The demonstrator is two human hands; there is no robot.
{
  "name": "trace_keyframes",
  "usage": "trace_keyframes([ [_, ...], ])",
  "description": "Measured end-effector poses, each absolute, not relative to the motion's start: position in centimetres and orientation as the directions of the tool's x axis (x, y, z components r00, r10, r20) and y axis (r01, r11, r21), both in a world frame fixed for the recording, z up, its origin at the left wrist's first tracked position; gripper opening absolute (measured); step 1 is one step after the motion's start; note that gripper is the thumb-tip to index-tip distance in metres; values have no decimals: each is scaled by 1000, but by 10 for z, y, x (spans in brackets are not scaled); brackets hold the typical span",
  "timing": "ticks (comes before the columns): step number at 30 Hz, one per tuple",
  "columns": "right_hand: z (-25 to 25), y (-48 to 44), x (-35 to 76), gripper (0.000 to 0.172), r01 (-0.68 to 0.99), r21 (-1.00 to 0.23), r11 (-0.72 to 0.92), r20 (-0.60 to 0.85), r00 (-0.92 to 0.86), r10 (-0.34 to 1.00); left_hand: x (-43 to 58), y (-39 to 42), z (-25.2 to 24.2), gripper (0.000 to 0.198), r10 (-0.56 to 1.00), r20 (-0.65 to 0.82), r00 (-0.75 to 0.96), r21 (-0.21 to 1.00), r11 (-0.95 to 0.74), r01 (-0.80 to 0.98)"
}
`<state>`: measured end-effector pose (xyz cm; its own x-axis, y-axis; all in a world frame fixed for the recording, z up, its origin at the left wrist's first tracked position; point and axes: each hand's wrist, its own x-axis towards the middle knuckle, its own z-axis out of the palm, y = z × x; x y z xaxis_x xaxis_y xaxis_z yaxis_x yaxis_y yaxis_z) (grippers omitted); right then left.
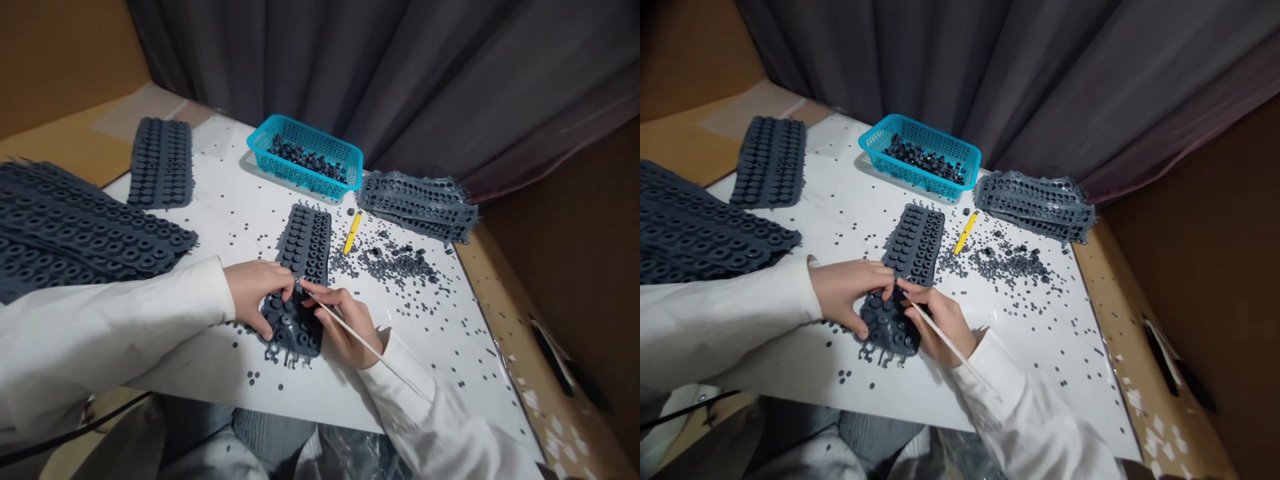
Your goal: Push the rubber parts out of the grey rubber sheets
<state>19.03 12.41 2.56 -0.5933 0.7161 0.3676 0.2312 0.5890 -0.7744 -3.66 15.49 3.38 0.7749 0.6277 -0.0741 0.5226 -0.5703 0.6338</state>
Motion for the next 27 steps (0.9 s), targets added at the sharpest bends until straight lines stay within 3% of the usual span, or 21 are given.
trace_keyframes([
  [7, 32, 130, 193, 18, 68, -808, 585, 310, -796, 521, -41, 159, 33, 41, 584, -36, 811, 708, -558, 434],
  [15, 30, 131, 192, 18, 103, -700, 707, 319, -840, 438, -35, 153, 32, 26, 629, -25, 777, 634, -591, 499],
  [18, 27, 134, 192, 18, 87, -559, 825, 384, -854, 351, -33, 150, 35, 25, 651, -33, 759, 614, -586, 529],
  [23, 19, 134, 191, 3, 91, -184, 979, 439, -883, 165, -30, 148, 37, 25, 680, -61, 731, 583, -570, 579],
  [27, 12, 130, 188, 5, 158, -68, 985, 481, -860, 171, -30, 148, 37, 25, 680, -72, 730, 584, -564, 584],
])
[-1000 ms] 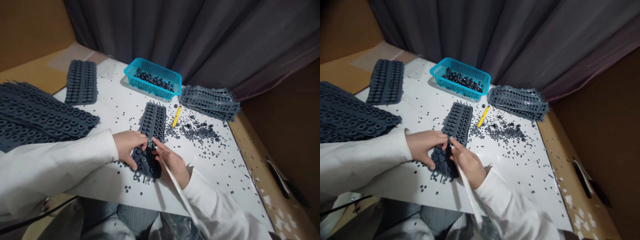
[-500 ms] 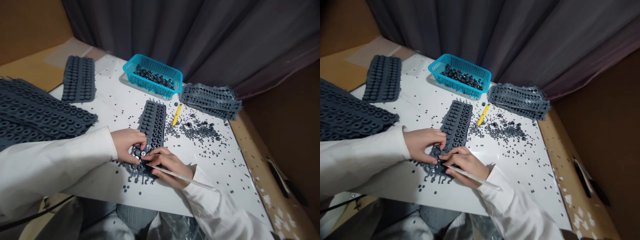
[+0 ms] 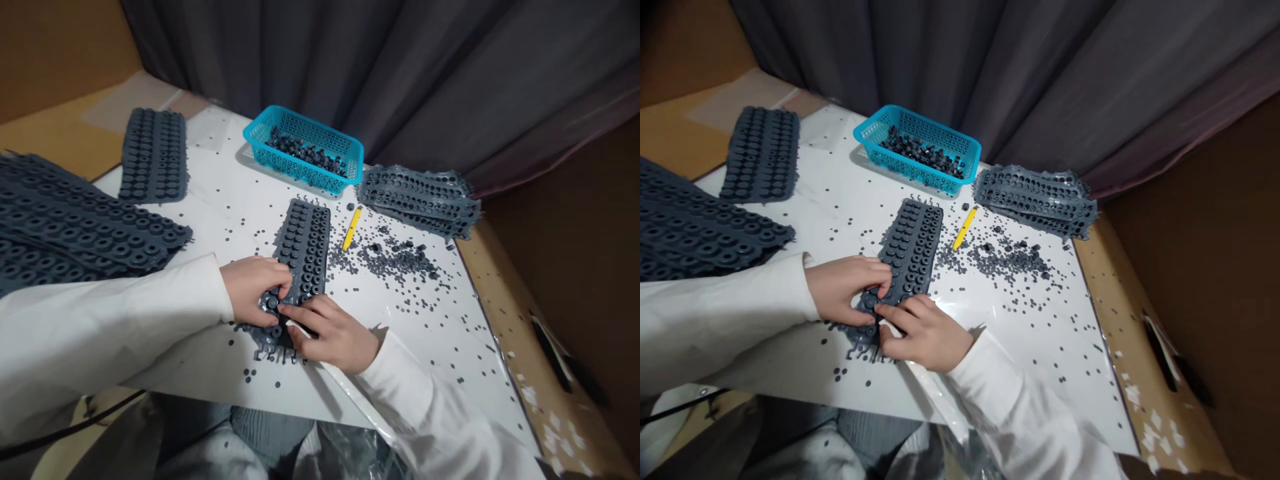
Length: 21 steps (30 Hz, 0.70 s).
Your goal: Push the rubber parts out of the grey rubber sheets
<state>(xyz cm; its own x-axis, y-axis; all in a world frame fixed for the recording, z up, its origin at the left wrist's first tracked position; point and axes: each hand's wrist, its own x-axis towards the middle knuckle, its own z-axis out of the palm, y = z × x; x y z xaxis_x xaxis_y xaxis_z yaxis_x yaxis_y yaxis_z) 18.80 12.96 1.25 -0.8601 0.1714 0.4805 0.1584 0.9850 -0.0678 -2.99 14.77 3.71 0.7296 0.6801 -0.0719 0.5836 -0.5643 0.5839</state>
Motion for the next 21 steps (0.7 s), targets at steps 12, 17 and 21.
trace_keyframes([
  [12, 26, 138, 194, 18, 80, -681, 728, 405, -787, 466, -31, 150, 35, 28, 659, -65, 749, 585, -583, 563],
  [17, 23, 138, 194, 17, 75, -682, 728, 379, -815, 439, -32, 151, 35, 29, 657, -67, 751, 601, -574, 556],
  [21, 20, 140, 193, 14, 93, -558, 825, 415, -829, 374, -31, 150, 36, 29, 673, -78, 736, 598, -558, 575],
])
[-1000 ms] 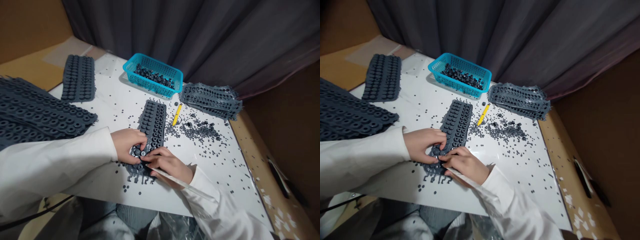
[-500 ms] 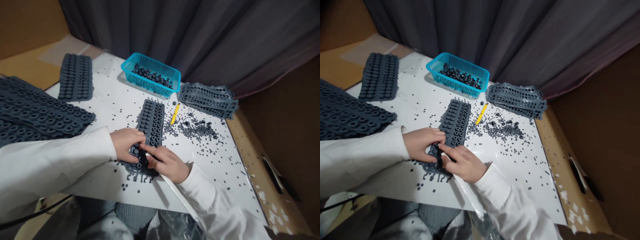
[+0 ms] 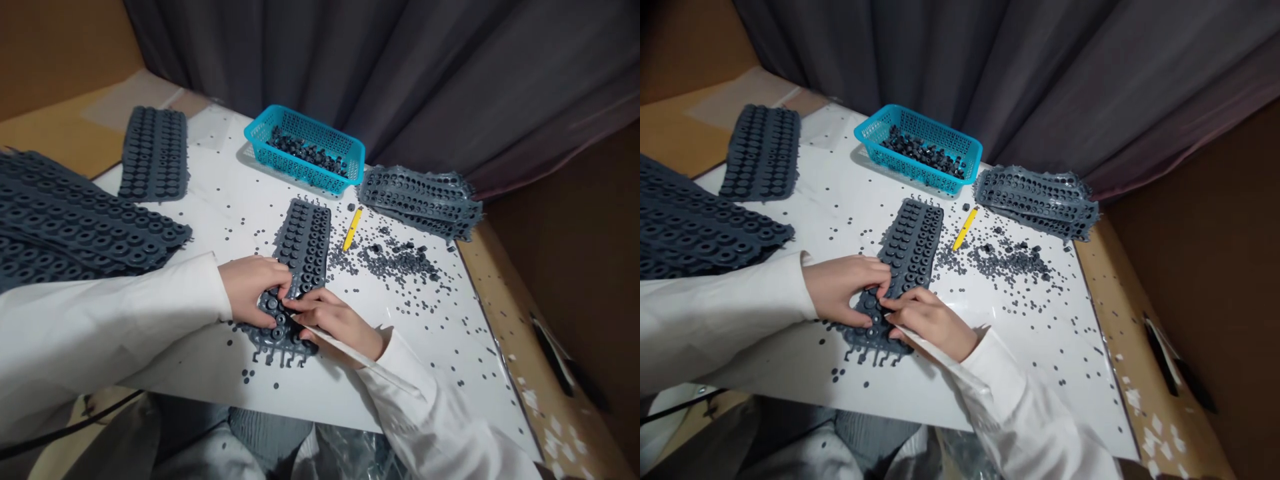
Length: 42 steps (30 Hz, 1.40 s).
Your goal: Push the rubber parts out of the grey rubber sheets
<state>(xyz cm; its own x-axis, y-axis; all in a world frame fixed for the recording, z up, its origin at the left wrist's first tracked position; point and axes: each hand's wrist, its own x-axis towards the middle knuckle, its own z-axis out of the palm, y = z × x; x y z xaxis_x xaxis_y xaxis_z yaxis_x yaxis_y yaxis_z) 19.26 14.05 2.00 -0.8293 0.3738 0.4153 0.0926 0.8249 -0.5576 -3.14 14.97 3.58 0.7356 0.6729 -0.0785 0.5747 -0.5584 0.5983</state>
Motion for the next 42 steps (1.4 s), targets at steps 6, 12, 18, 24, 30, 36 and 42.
trace_keyframes([
  [6, 18, 138, 190, 9, 151, -134, 980, 454, -870, 196, -30, 149, 36, 30, 680, -87, 728, 580, -560, 592],
  [12, 10, 137, 190, 19, 373, -234, 898, 426, -791, 439, -30, 149, 36, 29, 689, -96, 718, 583, -546, 602],
  [18, 17, 142, 191, 16, 174, -632, 755, 443, -718, 537, -33, 151, 34, 29, 683, -63, 727, 609, -551, 571],
  [24, 19, 144, 191, 18, 152, -636, 756, 395, -778, 489, -44, 160, 28, 17, 670, 1, 742, 789, -457, 411],
  [30, 16, 146, 192, 11, 202, -459, 865, 396, -825, 402, -43, 160, 23, 9, 680, 46, 732, 783, -480, 396],
  [36, 15, 145, 192, 12, 227, -454, 862, 434, -788, 437, -41, 159, 23, 6, 673, 30, 739, 763, -493, 418],
  [42, 17, 146, 192, 15, 138, -635, 760, 410, -774, 483, -41, 159, 24, 6, 686, 19, 727, 778, -467, 421],
])
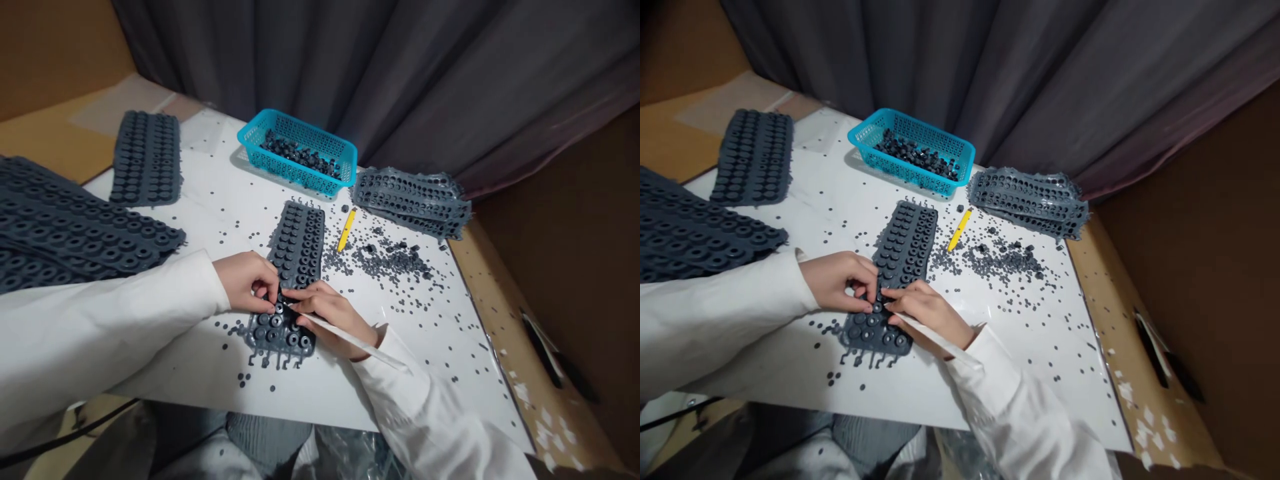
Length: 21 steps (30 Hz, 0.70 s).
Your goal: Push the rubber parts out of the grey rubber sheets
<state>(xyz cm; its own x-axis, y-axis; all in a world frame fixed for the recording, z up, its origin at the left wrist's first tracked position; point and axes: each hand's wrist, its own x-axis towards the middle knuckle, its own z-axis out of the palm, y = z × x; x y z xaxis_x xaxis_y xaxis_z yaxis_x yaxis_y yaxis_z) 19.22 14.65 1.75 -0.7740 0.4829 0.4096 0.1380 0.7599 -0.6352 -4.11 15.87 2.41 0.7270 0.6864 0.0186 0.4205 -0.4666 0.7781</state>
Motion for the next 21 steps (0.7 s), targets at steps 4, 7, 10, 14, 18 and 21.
trace_keyframes([
  [4, 19, 147, 192, 16, 138, -578, 804, 405, -807, 429, -41, 159, 24, 6, 688, 26, 725, 776, -471, 420],
  [7, 18, 147, 192, 17, 133, -531, 837, 414, -821, 394, -41, 159, 25, 7, 686, 23, 727, 778, -470, 418],
  [10, 18, 147, 191, 16, 136, -504, 853, 425, -821, 381, -41, 158, 25, 6, 685, 32, 728, 774, -477, 416],
  [14, 16, 148, 192, 17, 146, -510, 848, 409, -826, 388, -40, 158, 25, 6, 690, 45, 723, 775, -480, 410],
  [18, 15, 149, 193, 17, 161, -507, 847, 392, -832, 393, -40, 158, 24, 7, 690, 52, 722, 776, -483, 406],
  [21, 15, 149, 193, 13, 157, -463, 872, 418, -829, 371, -40, 159, 25, 6, 692, 47, 720, 773, -482, 412],
])
